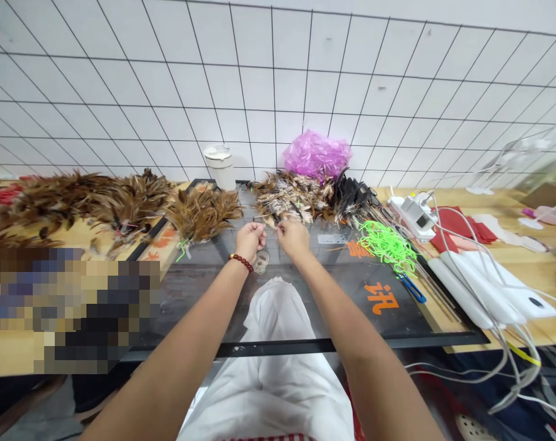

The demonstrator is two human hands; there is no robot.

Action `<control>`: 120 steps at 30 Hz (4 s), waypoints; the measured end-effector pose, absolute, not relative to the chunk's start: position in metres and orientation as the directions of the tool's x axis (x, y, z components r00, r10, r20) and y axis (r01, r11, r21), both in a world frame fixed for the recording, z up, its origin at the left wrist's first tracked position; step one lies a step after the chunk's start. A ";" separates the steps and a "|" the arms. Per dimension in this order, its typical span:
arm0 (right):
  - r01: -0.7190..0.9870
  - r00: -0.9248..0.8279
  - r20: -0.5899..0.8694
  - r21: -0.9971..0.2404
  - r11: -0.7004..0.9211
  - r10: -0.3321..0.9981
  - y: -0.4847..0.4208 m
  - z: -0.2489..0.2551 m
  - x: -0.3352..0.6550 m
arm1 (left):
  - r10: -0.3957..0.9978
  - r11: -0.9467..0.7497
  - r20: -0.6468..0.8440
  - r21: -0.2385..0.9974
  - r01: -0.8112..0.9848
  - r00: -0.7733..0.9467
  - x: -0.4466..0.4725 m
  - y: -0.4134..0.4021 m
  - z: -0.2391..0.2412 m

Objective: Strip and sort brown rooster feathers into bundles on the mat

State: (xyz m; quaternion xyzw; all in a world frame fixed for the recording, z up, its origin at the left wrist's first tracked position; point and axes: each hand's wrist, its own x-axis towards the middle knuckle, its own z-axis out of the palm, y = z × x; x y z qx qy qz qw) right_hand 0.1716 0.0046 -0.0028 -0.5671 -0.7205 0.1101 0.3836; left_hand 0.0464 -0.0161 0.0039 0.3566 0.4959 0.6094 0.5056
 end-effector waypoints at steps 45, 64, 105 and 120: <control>-0.034 -0.114 0.230 -0.973 0.228 0.966 -0.005 -0.010 0.159 | 0.992 0.026 -0.084 0.861 -0.508 -0.092 0.034 -0.026 0.007; -0.230 -0.072 0.198 -0.957 0.177 0.978 -0.007 -0.004 0.161 | 0.994 -0.014 -0.040 0.879 -0.476 -0.102 0.039 -0.024 0.005; -0.136 -0.213 0.268 -0.960 0.243 0.940 -0.013 -0.002 0.157 | 0.994 0.061 -0.105 0.761 -0.646 -0.029 0.035 -0.024 0.007; -0.114 -0.046 0.258 -0.961 0.252 0.965 -0.009 -0.004 0.161 | 0.996 0.055 -0.091 0.754 -0.654 -0.022 0.035 -0.026 0.009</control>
